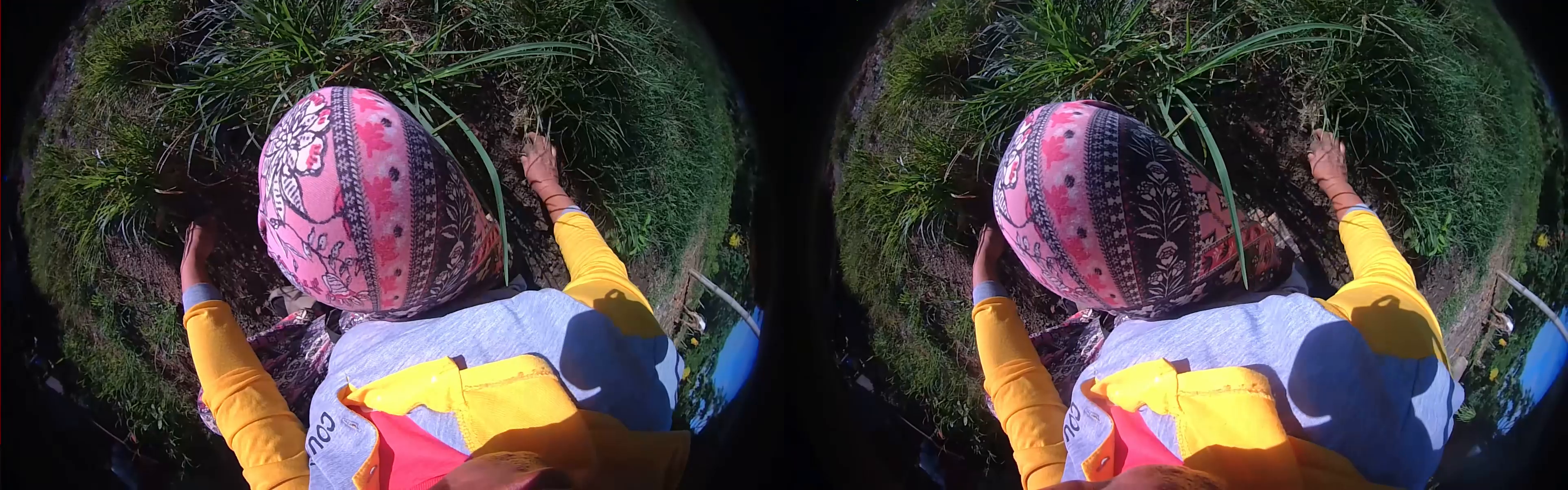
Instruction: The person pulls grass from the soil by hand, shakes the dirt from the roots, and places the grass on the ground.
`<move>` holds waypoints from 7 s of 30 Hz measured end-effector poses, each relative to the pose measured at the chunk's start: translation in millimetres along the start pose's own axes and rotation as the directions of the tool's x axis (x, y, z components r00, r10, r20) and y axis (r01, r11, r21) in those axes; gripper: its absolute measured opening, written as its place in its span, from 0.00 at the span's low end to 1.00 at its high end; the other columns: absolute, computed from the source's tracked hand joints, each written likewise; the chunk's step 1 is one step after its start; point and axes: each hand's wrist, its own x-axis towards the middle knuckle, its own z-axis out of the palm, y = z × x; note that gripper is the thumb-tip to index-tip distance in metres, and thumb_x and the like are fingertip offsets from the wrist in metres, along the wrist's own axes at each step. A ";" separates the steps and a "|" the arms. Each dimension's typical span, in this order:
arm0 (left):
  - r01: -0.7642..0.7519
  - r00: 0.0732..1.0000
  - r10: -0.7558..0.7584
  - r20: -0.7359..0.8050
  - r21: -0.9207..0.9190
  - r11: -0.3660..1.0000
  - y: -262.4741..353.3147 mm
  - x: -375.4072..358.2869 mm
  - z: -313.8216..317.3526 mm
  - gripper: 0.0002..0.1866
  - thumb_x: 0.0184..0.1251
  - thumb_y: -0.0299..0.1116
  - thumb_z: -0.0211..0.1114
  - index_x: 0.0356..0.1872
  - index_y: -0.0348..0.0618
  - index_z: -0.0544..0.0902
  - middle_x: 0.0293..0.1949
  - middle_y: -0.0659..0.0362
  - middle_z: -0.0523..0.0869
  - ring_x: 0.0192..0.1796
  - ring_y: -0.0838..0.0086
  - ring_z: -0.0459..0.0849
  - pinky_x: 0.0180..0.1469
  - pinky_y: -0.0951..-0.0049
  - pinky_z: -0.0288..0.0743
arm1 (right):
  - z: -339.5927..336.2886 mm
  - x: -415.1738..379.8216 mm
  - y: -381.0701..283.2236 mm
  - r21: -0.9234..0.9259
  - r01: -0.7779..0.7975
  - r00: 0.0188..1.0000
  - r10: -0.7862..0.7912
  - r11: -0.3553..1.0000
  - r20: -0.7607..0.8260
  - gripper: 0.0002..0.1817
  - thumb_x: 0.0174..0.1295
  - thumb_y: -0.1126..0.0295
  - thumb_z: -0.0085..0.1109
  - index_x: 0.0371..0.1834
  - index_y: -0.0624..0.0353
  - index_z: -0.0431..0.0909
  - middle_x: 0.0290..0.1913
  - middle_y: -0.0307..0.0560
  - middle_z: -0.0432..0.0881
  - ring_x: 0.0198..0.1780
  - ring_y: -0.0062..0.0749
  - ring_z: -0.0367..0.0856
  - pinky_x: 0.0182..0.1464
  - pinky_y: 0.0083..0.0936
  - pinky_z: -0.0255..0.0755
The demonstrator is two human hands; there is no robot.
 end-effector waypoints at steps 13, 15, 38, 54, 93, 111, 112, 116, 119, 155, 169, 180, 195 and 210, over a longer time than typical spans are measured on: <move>0.064 0.997 -0.066 -0.041 -0.059 0.996 10.8 -4.9 1.8 0.16 0.63 0.39 0.50 0.44 0.38 0.76 0.41 0.51 0.80 0.43 0.63 0.79 0.43 0.66 0.70 | 1.3 138.5 -38.8 -0.053 0.182 0.935 -0.190 0.982 -0.301 0.12 0.53 0.70 0.51 0.41 0.58 0.75 0.55 0.47 0.70 0.58 0.41 0.66 0.58 0.34 0.62; 0.186 0.982 -0.187 -0.015 -0.043 0.982 55.1 -31.7 0.2 0.19 0.64 0.38 0.50 0.54 0.40 0.71 0.50 0.59 0.76 0.50 0.72 0.74 0.50 0.72 0.66 | 6.7 170.3 -4.3 -0.248 0.047 0.999 -0.053 0.968 -0.014 0.15 0.58 0.71 0.40 0.43 0.59 0.75 0.54 0.51 0.71 0.58 0.43 0.67 0.58 0.34 0.62; 0.304 0.953 -0.303 0.026 -0.038 0.952 46.6 -37.2 11.0 0.20 0.66 0.41 0.49 0.54 0.39 0.71 0.49 0.56 0.78 0.49 0.66 0.78 0.51 0.68 0.71 | 75.4 201.4 101.2 -0.408 -0.168 0.953 0.254 0.897 0.165 0.15 0.60 0.59 0.41 0.31 0.48 0.80 0.37 0.42 0.81 0.39 0.32 0.80 0.36 0.26 0.74; 0.248 0.968 -0.246 0.039 -0.273 0.930 -8.7 -68.3 6.0 0.12 0.60 0.32 0.55 0.42 0.36 0.79 0.38 0.53 0.83 0.40 0.73 0.79 0.45 0.73 0.72 | 150.6 236.4 143.6 -0.401 -0.052 0.915 0.205 0.914 0.348 0.22 0.62 0.58 0.31 0.45 0.52 0.77 0.52 0.42 0.75 0.53 0.35 0.73 0.55 0.30 0.66; 0.133 0.989 -0.124 -0.077 0.120 0.984 6.6 -49.8 -68.8 0.13 0.62 0.33 0.50 0.43 0.39 0.78 0.38 0.57 0.82 0.40 0.73 0.78 0.42 0.73 0.70 | 7.5 258.2 -48.3 -0.337 -0.001 1.000 -0.008 0.942 -0.023 0.11 0.56 0.64 0.46 0.35 0.57 0.73 0.37 0.49 0.79 0.41 0.36 0.80 0.34 0.42 0.76; 0.102 0.995 -0.078 -0.067 0.544 0.833 46.2 -31.3 -100.6 0.16 0.61 0.38 0.47 0.39 0.37 0.77 0.38 0.46 0.80 0.44 0.56 0.79 0.43 0.61 0.70 | 45.7 203.7 -83.5 0.706 -0.299 0.950 0.130 0.641 0.284 0.12 0.58 0.61 0.47 0.29 0.57 0.77 0.31 0.47 0.80 0.34 0.35 0.79 0.36 0.31 0.73; 0.121 0.993 -0.098 -0.073 0.493 0.862 49.6 -32.0 -99.8 0.16 0.60 0.39 0.47 0.38 0.36 0.77 0.38 0.46 0.80 0.44 0.55 0.78 0.43 0.61 0.69 | 45.8 204.0 -85.1 0.790 -0.368 0.929 0.154 0.490 0.338 0.11 0.58 0.63 0.47 0.27 0.57 0.76 0.28 0.45 0.79 0.30 0.33 0.78 0.32 0.30 0.73; 0.152 0.988 -0.144 -0.056 0.522 0.839 50.4 -34.1 -99.0 0.17 0.61 0.39 0.47 0.39 0.37 0.77 0.39 0.45 0.80 0.44 0.55 0.78 0.43 0.61 0.69 | 30.9 204.1 -83.0 0.682 -0.310 0.935 0.082 0.663 0.345 0.07 0.56 0.68 0.49 0.23 0.56 0.73 0.21 0.42 0.74 0.24 0.29 0.75 0.26 0.28 0.71; 0.139 0.990 -0.108 -0.089 0.565 0.813 48.4 -40.2 -98.4 0.17 0.61 0.39 0.47 0.40 0.38 0.77 0.36 0.48 0.81 0.39 0.61 0.79 0.40 0.64 0.69 | 19.8 200.5 -85.6 0.245 -0.008 0.974 -0.048 0.970 0.222 0.07 0.55 0.67 0.52 0.30 0.56 0.77 0.30 0.48 0.79 0.33 0.37 0.78 0.34 0.30 0.73; 0.166 0.983 -0.111 -0.148 0.440 0.883 20.4 -79.7 -120.4 0.16 0.62 0.33 0.54 0.50 0.39 0.76 0.46 0.49 0.80 0.51 0.62 0.78 0.52 0.70 0.70 | 34.5 165.1 -119.1 0.457 -0.060 0.976 -0.044 0.887 0.215 0.16 0.50 0.55 0.54 0.29 0.58 0.79 0.34 0.50 0.81 0.39 0.42 0.79 0.41 0.32 0.72; 0.207 0.978 -0.190 -0.082 0.378 0.902 -5.7 -83.0 -132.5 0.16 0.62 0.32 0.53 0.50 0.39 0.76 0.47 0.51 0.80 0.50 0.67 0.79 0.51 0.73 0.69 | -42.3 103.1 -108.8 0.929 -0.327 0.927 0.134 -0.172 0.351 0.12 0.58 0.62 0.56 0.39 0.57 0.79 0.31 0.35 0.78 0.25 0.18 0.72 0.26 0.15 0.65; 0.185 0.982 -0.154 -0.111 0.364 0.913 7.2 -80.3 -122.3 0.16 0.64 0.35 0.53 0.50 0.41 0.76 0.47 0.51 0.80 0.49 0.68 0.79 0.51 0.73 0.69 | -8.7 70.7 -88.6 0.378 0.225 0.888 -0.349 0.898 0.301 0.15 0.52 0.58 0.51 0.25 0.60 0.76 0.24 0.53 0.77 0.27 0.45 0.76 0.31 0.39 0.67; 0.202 0.979 -0.167 -0.118 0.433 0.878 14.8 -83.4 -116.9 0.16 0.63 0.35 0.54 0.50 0.41 0.76 0.45 0.51 0.81 0.48 0.66 0.80 0.49 0.71 0.71 | -13.5 115.0 -91.0 0.625 -0.111 0.986 0.164 0.773 -0.028 0.21 0.54 0.53 0.54 0.30 0.63 0.77 0.30 0.60 0.78 0.36 0.50 0.77 0.39 0.36 0.70; 0.218 0.974 -0.164 -0.157 0.443 0.869 35.8 -84.7 -112.9 0.16 0.62 0.32 0.55 0.50 0.39 0.76 0.47 0.51 0.80 0.51 0.67 0.78 0.52 0.72 0.69 | 41.8 18.3 -95.4 0.375 0.311 0.942 -0.336 0.873 0.002 0.11 0.47 0.61 0.54 0.19 0.58 0.77 0.23 0.52 0.79 0.32 0.48 0.78 0.33 0.39 0.70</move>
